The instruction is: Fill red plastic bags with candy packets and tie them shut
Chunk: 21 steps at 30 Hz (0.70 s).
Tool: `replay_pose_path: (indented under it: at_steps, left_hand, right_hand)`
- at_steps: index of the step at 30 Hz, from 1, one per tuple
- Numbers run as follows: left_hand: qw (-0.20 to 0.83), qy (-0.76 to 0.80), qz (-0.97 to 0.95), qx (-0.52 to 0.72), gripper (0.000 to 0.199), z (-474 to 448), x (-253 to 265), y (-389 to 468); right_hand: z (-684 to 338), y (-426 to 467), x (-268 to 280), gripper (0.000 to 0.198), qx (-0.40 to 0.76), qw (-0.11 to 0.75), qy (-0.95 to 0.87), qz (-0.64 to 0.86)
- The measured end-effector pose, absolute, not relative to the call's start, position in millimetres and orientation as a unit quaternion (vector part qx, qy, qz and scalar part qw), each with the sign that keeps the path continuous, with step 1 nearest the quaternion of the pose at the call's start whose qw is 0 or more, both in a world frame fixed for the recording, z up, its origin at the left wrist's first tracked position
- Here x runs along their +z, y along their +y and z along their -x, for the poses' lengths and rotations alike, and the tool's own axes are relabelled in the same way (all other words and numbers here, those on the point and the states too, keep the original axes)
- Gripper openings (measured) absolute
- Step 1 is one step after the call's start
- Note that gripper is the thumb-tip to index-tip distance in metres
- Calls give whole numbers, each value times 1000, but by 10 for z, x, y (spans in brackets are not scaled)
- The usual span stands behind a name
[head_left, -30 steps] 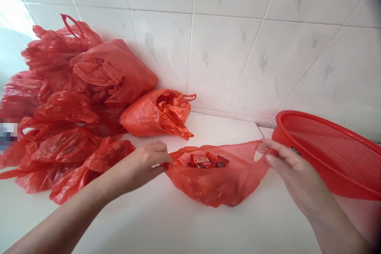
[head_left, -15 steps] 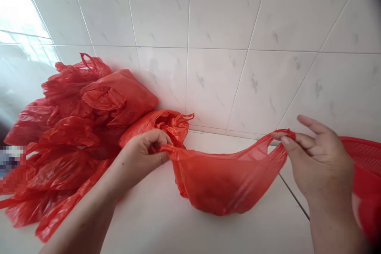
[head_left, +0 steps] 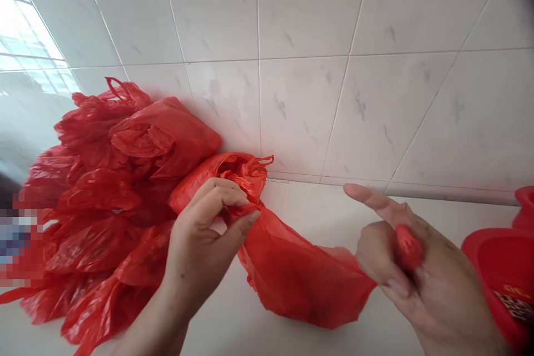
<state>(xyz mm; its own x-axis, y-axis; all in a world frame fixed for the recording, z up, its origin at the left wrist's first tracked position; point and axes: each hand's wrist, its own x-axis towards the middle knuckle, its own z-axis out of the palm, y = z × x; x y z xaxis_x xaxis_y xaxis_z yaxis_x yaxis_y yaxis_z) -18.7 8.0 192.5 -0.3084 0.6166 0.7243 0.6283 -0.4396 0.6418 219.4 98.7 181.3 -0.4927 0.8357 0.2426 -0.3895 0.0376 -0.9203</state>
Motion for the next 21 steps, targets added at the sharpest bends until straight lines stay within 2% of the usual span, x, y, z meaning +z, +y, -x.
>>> replay_pose_path:
  at_steps: [2,4,6,8,10,13,15,18,19,21]
  left_hand:
    - [87,-542,607,-575,12,91,1909,44]
    - [102,-533,632,-554,14,-14,1890,-3]
    - [43,-496,670,-550,15,-122,1866,-42]
    - [-54,-439,707,-552,15,-213,1832,-59]
    - [-118,-397,717,-561,21,-264,1791,-53]
    - [-73,-416,697,-579,31,-266,1729,-4]
    - [-25,-436,709,-553,30,-254,1685,45]
    - [-14,-448,763,-466,37,-268,1603,131]
    - [-7,-452,772,-447,36,-277,1573,161]
    - [20,-464,777,-425,21,-285,1520,215]
  right_hand:
    - [-2159,788,1827,45,658,418,-588,216]
    - [-2096,601,1847,58,666,352,-608,252]
    - [-2001,478,1851,63,668,274,-633,280]
    - [-1901,458,1824,45,640,221,-683,274]
    - [-1830,536,1767,20,606,222,-718,260]
    - [-1808,730,1669,36,607,274,-685,294]
    - [-1824,827,1624,38,633,290,-645,315]
    - [-1838,881,1584,38,672,300,-597,319]
    - [-1840,886,1575,39,676,304,-591,320]
    - [-1850,902,1564,44,660,301,-614,312]
